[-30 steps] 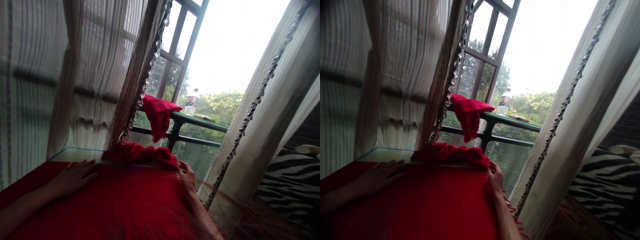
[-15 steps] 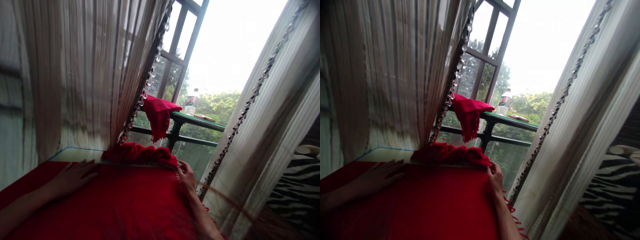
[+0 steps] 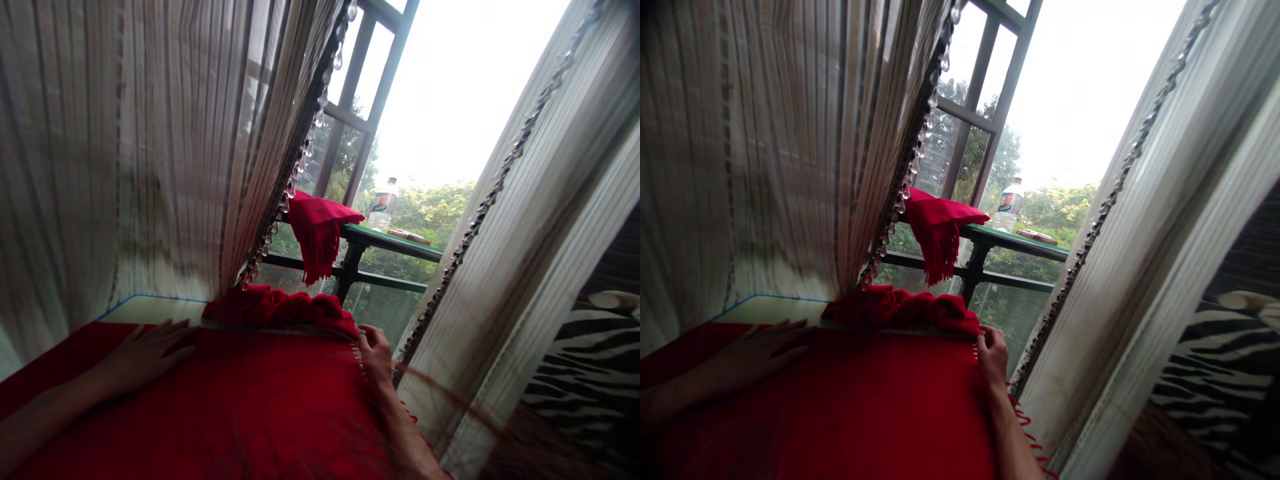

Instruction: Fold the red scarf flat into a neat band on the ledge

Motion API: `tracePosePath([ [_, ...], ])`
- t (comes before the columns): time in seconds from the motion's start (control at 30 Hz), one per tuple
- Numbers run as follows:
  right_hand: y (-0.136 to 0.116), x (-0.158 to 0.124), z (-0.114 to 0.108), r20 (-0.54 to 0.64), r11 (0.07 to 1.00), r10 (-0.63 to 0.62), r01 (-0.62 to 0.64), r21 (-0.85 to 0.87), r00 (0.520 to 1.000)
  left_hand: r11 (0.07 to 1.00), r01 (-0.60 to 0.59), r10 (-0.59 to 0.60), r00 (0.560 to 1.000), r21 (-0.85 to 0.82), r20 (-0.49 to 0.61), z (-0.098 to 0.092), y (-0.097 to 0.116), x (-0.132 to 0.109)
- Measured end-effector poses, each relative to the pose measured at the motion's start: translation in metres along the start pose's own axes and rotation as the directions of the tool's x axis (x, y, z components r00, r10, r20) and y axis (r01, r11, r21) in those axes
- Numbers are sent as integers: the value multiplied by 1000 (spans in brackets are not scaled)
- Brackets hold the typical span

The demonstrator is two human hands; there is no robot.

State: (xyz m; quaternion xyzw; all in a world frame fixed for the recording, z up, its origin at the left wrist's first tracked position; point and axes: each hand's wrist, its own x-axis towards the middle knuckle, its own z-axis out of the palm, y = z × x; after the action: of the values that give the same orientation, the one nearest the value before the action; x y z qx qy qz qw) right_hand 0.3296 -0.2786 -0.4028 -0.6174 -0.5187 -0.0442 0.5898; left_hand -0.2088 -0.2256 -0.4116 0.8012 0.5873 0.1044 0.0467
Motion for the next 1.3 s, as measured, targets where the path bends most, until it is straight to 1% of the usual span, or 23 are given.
tracePosePath([
  [0.13,1,0,-2,29,1000,-6,6,-4,1000,1000,7,-7,1000,19,10,0,1,1],
  [0.23,1,0,-3,80,1000,-11,13,-26,997,999,14,-15,1000,30,13,-1,1,1],
  [0.3,0,0,-2,142,998,-20,28,-56,990,1000,10,-10,1000,16,14,0,0,1],
  [0.37,-4,-2,0,243,993,-35,61,-100,969,1000,4,-4,1000,-1,13,1,-2,1],
  [0.47,-12,-10,6,427,972,-35,130,-196,903,1000,-3,3,1000,4,2,3,-4,2],
  [0.53,-18,-17,13,513,946,2,164,-279,858,1000,-4,4,1000,25,6,4,-4,3],
  [0.67,-27,-29,21,605,889,101,202,-412,789,998,23,-26,999,57,42,0,1,2],
  [0.8,-32,-29,16,701,870,142,251,-425,699,998,11,-15,998,62,53,-2,2,2],
  [0.87,-34,-27,12,733,871,137,272,-410,667,998,1,-3,999,61,46,-1,0,2],
  [0.9,-35,-26,11,739,871,134,277,-406,660,998,2,-5,999,62,46,-1,-1,2],
  [0.97,-37,-25,9,732,868,137,274,-413,667,998,4,-7,999,57,42,0,-2,2],
  [1.07,-40,-24,9,704,862,143,262,-433,695,1000,-3,2,1000,19,15,-1,-1,1],
  [1.1,-42,-25,10,707,865,133,267,-425,695,1000,-4,4,1000,2,5,-1,-1,1],
  [1.13,-43,-26,10,720,871,117,278,-406,684,1000,-6,6,1000,-12,-1,-1,0,1],
  [1.23,-47,-28,13,778,888,73,314,-335,624,1000,-4,4,1000,-22,-4,-2,1,0],
  [1.3,-48,-30,15,790,889,80,314,-332,608,1000,-3,3,1000,-15,-3,-1,1,0],
])
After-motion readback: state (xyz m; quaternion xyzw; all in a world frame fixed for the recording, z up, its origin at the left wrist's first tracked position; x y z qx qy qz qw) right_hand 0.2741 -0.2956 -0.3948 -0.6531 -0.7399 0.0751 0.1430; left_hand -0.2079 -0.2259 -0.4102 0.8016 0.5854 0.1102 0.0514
